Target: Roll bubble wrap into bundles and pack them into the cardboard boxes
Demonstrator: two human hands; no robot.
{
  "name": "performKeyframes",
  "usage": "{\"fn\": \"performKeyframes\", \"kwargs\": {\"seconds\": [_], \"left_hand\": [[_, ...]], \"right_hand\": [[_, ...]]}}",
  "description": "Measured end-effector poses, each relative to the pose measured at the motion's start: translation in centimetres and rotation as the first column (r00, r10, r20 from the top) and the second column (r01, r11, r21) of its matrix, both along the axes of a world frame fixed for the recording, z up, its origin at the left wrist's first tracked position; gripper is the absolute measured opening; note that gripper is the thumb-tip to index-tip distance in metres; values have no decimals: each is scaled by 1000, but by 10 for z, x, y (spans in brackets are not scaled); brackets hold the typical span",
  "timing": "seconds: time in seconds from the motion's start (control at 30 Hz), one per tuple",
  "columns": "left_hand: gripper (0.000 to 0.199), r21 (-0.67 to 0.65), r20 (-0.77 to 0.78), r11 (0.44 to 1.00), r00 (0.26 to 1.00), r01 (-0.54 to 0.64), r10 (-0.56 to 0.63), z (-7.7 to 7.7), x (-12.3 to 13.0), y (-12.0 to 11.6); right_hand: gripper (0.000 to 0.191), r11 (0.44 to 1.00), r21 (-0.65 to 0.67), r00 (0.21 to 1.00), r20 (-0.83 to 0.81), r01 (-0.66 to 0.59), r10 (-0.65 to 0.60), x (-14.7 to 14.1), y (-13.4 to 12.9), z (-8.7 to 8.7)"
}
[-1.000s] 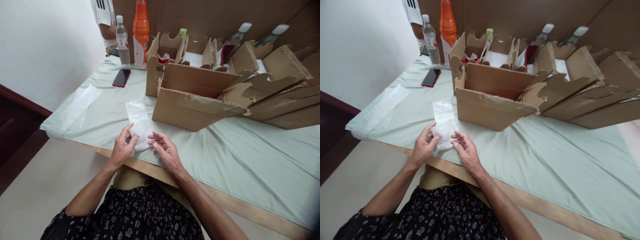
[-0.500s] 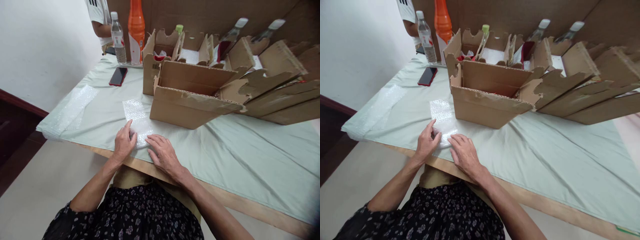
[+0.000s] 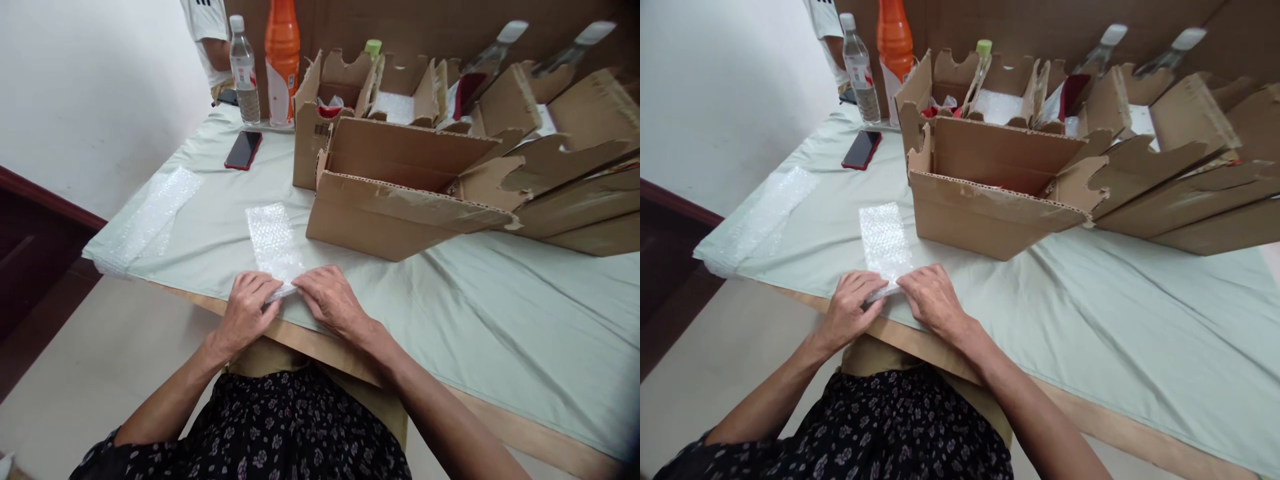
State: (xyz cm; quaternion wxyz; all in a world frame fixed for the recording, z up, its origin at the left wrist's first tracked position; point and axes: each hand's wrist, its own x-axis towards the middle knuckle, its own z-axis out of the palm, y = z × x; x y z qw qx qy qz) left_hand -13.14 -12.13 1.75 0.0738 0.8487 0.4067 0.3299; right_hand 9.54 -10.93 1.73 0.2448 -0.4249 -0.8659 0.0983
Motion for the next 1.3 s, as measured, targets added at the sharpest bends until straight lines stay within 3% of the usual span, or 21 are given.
{"fn": "performKeyframes", "kwargs": {"seconds": [0.1,0.23,0.3,0.43,0.57,0.67,0.8,0.9,0.97,1.07,1.2,1.3], "left_hand": [[20,-128,106,991,993,-30,43,0,-2,-4],[35,-345,162,929,966,-136,202,0,-3,-1],[38,-392,164,906,957,-160,240,-1,-2,3],[33,-256,166,950,960,-180,227,-8,3,12],[28,-43,120,975,968,-219,222,-9,1,12],[25,37,82,992,990,-122,119,-3,-5,6],[15,-63,108,998,994,-7,14,4,-11,-1],[16,-187,167,981,982,-58,90,0,-11,2],[17,-213,166,969,972,-127,163,-5,-9,10],[17,-189,119,960,965,-208,232,-13,-6,25],[22,-153,98,962,965,-228,244,-15,-3,36],[26,-123,143,983,977,-139,156,-10,-6,28]], "right_hand": [[22,1000,-5,994,-107,1,-1,1,-4,8],[21,967,175,970,-187,187,-154,2,-15,18],[18,954,237,977,-154,184,-150,0,-19,19],[20,981,190,998,40,34,-42,-7,-16,9],[19,992,123,989,137,39,-55,-11,-5,0],[18,997,76,993,109,33,-41,-8,-3,1],[16,1000,-18,997,-73,-19,17,-2,-8,8],[19,997,50,988,-140,66,-58,-2,-12,14],[21,979,147,984,-125,144,-126,-6,-14,16],[21,974,204,995,-24,100,-97,-14,-13,17],[24,996,65,987,147,58,-67,-21,-4,10],[22,996,-37,990,119,84,-79,-19,0,5]]}}
